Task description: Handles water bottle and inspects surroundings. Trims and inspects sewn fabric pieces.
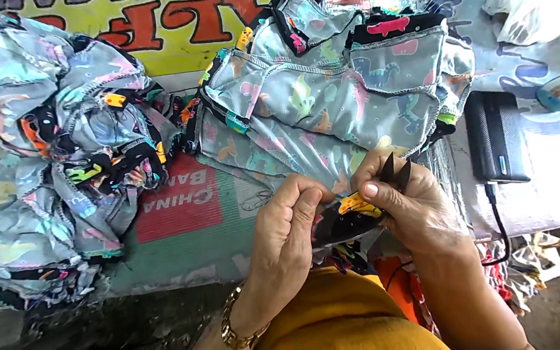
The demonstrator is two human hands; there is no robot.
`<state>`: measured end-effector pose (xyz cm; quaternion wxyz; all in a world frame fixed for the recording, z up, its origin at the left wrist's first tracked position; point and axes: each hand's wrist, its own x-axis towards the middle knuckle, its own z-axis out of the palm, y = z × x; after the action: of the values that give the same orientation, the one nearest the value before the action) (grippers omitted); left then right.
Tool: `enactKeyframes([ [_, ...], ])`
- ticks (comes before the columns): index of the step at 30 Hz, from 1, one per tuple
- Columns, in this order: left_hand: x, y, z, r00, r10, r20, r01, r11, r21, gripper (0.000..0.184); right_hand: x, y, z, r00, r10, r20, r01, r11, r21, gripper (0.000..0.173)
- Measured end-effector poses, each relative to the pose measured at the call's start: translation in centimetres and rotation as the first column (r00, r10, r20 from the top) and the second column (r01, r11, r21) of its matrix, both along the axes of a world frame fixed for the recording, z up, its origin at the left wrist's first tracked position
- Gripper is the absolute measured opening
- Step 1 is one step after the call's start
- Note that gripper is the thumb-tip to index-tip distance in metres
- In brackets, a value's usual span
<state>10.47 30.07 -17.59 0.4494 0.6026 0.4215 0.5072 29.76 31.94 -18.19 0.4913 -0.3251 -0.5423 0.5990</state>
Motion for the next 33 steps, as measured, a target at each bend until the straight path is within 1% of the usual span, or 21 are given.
enactKeyframes([
  [1,-0.1,-0.1,0.1,1.000,0.015,0.002,-0.015,0.999,0.032,0.024,0.0,0.0,0.0,1.000,-0.010,0.004,0.010,1.000,0.000,0.007],
  [2,-0.3,-0.4,0.1,0.999,0.038,-0.032,-0.035,0.996,0.086,0.024,0.0,0.0,0.0,1.000,-0.020,0.007,0.020,1.000,-0.003,0.008],
  [4,-1.2,-1.3,0.0,0.983,0.111,-0.148,-0.074,0.969,0.235,0.025,0.0,-0.1,0.0,1.000,-0.031,0.003,0.031,0.999,-0.011,0.007],
  [6,-2.1,-2.5,-0.5,0.943,0.199,-0.266,-0.079,0.912,0.402,0.032,-0.1,-0.1,0.1,0.999,-0.038,-0.001,0.038,0.999,-0.018,0.007],
  [7,-2.3,-3.0,-0.8,0.911,0.241,-0.334,-0.054,0.874,0.484,0.036,-0.1,-0.1,0.1,0.999,-0.042,0.001,0.042,0.999,-0.021,0.007],
  [9,-2.2,-3.5,-1.6,0.818,0.275,-0.505,0.069,0.825,0.561,0.037,-0.2,-0.2,0.1,0.999,-0.048,0.008,0.048,0.999,-0.021,0.007],
  [10,-2.1,-3.6,-2.1,0.769,0.285,-0.573,0.132,0.806,0.577,0.033,-0.2,-0.2,0.1,0.999,-0.050,0.014,0.050,0.999,-0.016,0.006],
  [11,-2.0,-3.6,-2.5,0.742,0.298,-0.601,0.170,0.783,0.598,0.024,-0.3,-0.3,0.1,0.998,-0.051,0.027,0.051,0.999,-0.007,0.006],
  [12,-2.2,-3.7,-2.7,0.740,0.308,-0.598,0.186,0.761,0.622,0.015,-0.4,-0.3,0.1,0.998,-0.051,0.037,0.050,0.999,0.006,0.006],
  [14,-2.6,-4.2,-2.5,0.789,0.286,-0.543,0.191,0.727,0.660,0.010,-0.5,-0.3,0.0,0.998,-0.047,0.052,0.045,0.998,0.034,0.006],
  [16,-3.1,-4.8,-2.1,0.828,0.241,-0.507,0.214,0.700,0.682,0.012,-0.4,-0.3,-0.1,0.996,-0.044,0.075,0.040,0.998,0.051,0.008],
  [18,-3.5,-5.3,-2.3,0.832,0.232,-0.504,0.227,0.687,0.690,0.015,-0.6,-0.3,-0.1,0.994,-0.045,0.100,0.039,0.997,0.065,0.009],
  [22,-4.0,-6.0,-2.7,0.826,0.258,-0.501,0.203,0.693,0.692,0.018,-0.7,-0.6,0.1,0.985,-0.065,0.160,0.050,0.994,0.096,0.008],
  [26,-4.6,-7.2,-2.4,0.839,0.250,-0.483,0.168,0.726,0.667,0.016,-0.8,-0.7,0.2,0.962,-0.110,0.248,0.070,0.984,0.167,0.008],
  [28,-5.0,-7.6,-2.4,0.853,0.249,-0.459,0.133,0.746,0.653,0.012,-0.8,-0.7,0.2,0.959,-0.111,0.259,0.070,0.984,0.162,0.008],
  [30,-6.1,-8.0,-2.3,0.855,0.277,-0.439,0.083,0.763,0.642,0.012,-0.9,-0.8,0.2,0.958,-0.112,0.265,0.072,0.985,0.156,0.008],
  [32,-8.1,-8.3,-2.0,0.819,0.342,-0.460,0.031,0.775,0.632,0.021,-0.9,-0.8,0.3,0.957,-0.114,0.267,0.077,0.986,0.145,0.008],
  [33,-9.4,-8.3,-1.8,0.771,0.388,-0.505,0.019,0.778,0.628,0.028,-0.9,-0.9,0.3,0.955,-0.116,0.273,0.078,0.986,0.145,0.007],
])
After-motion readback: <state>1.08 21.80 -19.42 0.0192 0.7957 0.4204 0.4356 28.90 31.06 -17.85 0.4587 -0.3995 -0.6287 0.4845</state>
